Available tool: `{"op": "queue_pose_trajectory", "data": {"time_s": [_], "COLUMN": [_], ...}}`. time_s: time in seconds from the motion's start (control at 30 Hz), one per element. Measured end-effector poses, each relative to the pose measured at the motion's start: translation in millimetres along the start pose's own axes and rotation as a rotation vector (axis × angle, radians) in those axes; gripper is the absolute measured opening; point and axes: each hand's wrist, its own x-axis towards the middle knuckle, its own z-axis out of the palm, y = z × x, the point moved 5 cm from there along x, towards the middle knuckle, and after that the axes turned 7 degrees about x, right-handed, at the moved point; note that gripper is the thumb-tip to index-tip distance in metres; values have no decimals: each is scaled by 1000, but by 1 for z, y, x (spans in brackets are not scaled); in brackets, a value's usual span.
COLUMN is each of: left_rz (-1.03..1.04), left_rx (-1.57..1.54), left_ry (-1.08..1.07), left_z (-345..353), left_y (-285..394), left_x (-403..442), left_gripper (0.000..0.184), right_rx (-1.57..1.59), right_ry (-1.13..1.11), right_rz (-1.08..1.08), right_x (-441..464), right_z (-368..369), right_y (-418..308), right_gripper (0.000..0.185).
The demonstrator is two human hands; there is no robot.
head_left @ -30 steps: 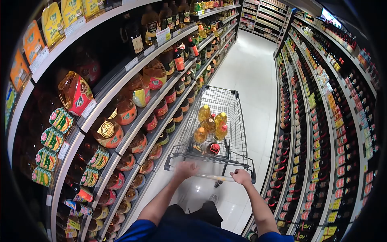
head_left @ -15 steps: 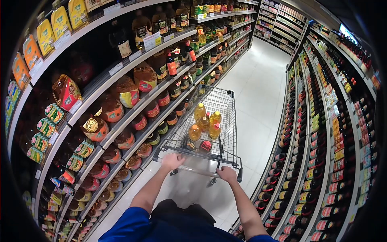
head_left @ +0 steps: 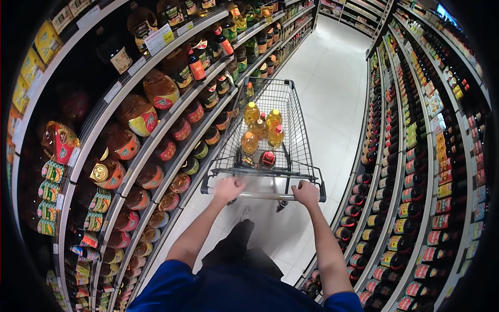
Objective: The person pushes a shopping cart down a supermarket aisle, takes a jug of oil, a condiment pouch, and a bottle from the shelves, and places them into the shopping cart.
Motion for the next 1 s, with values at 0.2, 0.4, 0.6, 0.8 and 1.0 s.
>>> {"op": "queue_pose_trajectory", "data": {"time_s": [0.2, 0.4, 0.6, 0.8, 1.0], "left_rz": [67, 130, 198, 153, 106], "left_rx": [-13, -83, -133, -148, -33], "left_ry": [-25, -135, -183, -177, 195], "left_z": [4, 13, 4, -10, -20], "left_y": [20, 36, 60, 74, 57], "left_x": [45, 96, 144, 188, 222], "left_gripper": [55, 51, 49, 48, 40], "right_rx": [-23, -52, -108, -115, -87], "right_ry": [-21, -56, -159, -180, -162], "right_rz": [-2, 39, 87, 108, 111], "right_x": [54, 111, 169, 219, 265], "right_z": [-18, -42, -65, -88, -109], "right_y": [8, 10, 11, 14, 20], "right_gripper": [42, 44, 46, 45, 41]}}
